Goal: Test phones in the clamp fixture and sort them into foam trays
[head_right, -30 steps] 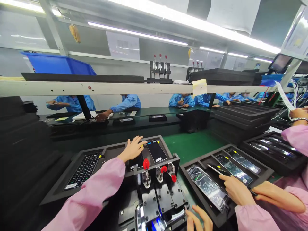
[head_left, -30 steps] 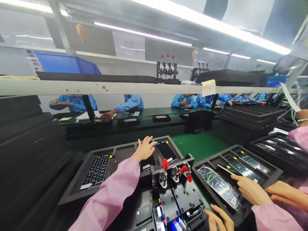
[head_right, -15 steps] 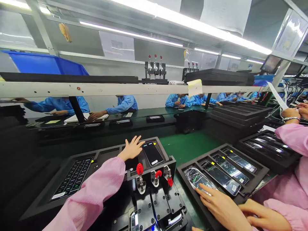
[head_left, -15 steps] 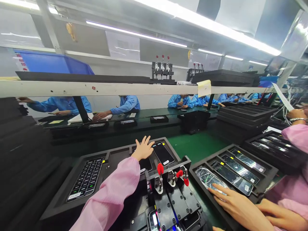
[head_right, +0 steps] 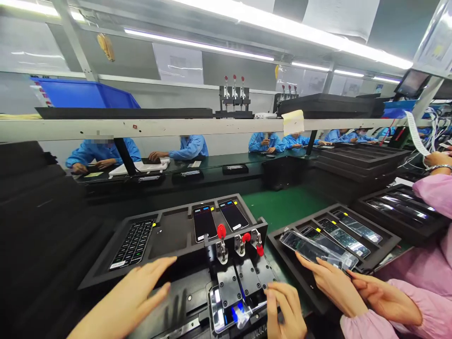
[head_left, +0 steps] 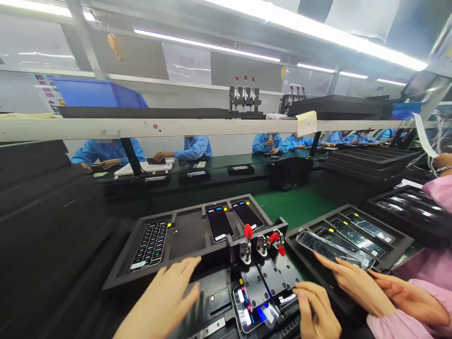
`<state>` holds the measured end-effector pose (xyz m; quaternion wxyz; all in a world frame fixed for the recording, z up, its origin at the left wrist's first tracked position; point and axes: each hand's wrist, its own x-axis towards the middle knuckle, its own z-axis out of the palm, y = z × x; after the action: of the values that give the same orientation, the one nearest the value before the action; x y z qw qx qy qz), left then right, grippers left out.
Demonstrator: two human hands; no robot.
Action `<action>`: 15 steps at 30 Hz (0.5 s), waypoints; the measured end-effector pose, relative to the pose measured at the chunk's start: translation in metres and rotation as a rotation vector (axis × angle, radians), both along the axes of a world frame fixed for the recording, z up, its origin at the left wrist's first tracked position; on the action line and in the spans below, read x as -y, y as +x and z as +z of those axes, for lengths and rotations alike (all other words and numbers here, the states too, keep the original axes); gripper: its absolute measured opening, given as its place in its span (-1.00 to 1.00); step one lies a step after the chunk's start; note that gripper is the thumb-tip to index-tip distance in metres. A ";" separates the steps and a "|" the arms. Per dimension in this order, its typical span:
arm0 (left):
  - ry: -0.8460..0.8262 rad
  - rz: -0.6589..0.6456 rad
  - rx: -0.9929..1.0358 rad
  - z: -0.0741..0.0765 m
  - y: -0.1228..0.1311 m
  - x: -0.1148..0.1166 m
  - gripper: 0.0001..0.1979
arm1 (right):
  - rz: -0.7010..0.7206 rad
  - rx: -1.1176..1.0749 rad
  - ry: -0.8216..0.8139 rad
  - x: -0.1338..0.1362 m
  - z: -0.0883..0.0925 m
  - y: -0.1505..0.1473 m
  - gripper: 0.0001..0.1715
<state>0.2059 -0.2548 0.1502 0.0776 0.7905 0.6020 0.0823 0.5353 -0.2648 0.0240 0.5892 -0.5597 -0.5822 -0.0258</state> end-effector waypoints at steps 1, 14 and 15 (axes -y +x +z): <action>-0.051 0.002 0.037 -0.011 -0.002 0.013 -0.54 | 0.005 -0.015 0.018 0.002 0.005 -0.014 -0.76; -0.152 -0.081 0.328 -0.116 0.060 0.051 -0.10 | 0.090 0.038 -0.167 -0.036 0.056 -0.043 -0.76; -0.148 -0.087 0.333 -0.118 0.064 0.051 -0.07 | 0.064 0.037 -0.152 -0.037 0.056 -0.043 -0.76</action>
<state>0.2699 -0.3060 0.0325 0.2378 0.7834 0.5503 0.1642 0.4921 -0.2279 0.0800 0.5346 -0.5832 -0.6110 0.0271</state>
